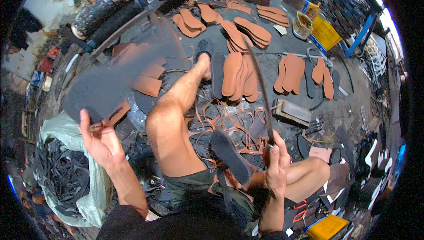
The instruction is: The person sits on the floor and uses a knife to trim the edges of shoe insoles. They handle each insole individually, cutting away excess material and occasionally flipping the insole to work on different sides.
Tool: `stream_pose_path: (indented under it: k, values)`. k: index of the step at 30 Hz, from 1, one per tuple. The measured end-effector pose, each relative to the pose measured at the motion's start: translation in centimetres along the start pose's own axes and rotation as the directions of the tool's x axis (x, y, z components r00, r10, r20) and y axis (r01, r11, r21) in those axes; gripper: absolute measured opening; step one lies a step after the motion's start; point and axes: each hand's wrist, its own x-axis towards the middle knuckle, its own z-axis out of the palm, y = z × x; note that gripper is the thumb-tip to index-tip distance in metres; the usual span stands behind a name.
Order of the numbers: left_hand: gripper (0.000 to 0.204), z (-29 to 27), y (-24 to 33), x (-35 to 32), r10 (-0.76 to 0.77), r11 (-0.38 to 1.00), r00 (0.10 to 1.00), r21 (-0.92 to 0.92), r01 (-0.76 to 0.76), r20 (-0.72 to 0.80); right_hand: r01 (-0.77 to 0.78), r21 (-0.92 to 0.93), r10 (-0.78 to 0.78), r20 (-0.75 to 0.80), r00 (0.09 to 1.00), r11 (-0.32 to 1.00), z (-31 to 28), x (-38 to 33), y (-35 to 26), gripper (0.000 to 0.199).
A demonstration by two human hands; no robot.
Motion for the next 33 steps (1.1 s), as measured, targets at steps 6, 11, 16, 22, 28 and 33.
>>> stream_pose_path:
  k: [6, 11, 16, 22, 28, 33]
  values:
    - [0.036, 5.0, -5.8, -5.0, -0.423, 0.884, 0.885, -0.124, 0.45, 0.194, 0.3, 0.001, -0.298, -0.111, 0.948, 0.954, 1.0, -4.0, 4.0, 0.036]
    - [0.027, 6.8, -8.3, -6.8, -0.585, 0.699, 0.725, -0.228, 0.678, 0.362, 0.331, -0.254, -0.347, -0.021, 0.938, 0.909, 1.5, -6.6, 5.2, 0.052]
    - [0.025, 8.0, -9.5, -7.7, -0.57, 0.683, 0.706, -0.235, 0.692, 0.42, 0.285, -0.27, -0.311, -0.059, 0.949, 0.92, 1.7, -8.9, 6.6, 0.05]
    - [0.023, 7.5, -9.8, -8.0, -0.574, 0.686, 0.71, -0.233, 0.689, 0.408, 0.301, -0.373, -0.349, -0.064, 0.935, 0.877, 3.0, -7.4, 5.3, 0.057]
    - [0.023, 6.5, -10.2, -8.8, -0.637, 0.647, 0.674, -0.216, 0.731, 0.373, 0.319, -0.342, -0.369, -0.092, 0.925, 0.884, 3.8, -5.1, 2.9, 0.06]
    - [0.028, 5.7, -10.6, -9.4, -0.621, 0.694, 0.682, -0.134, 0.707, 0.387, 0.322, -0.343, -0.367, -0.073, 0.927, 0.882, 3.0, -3.2, 0.9, 0.056]
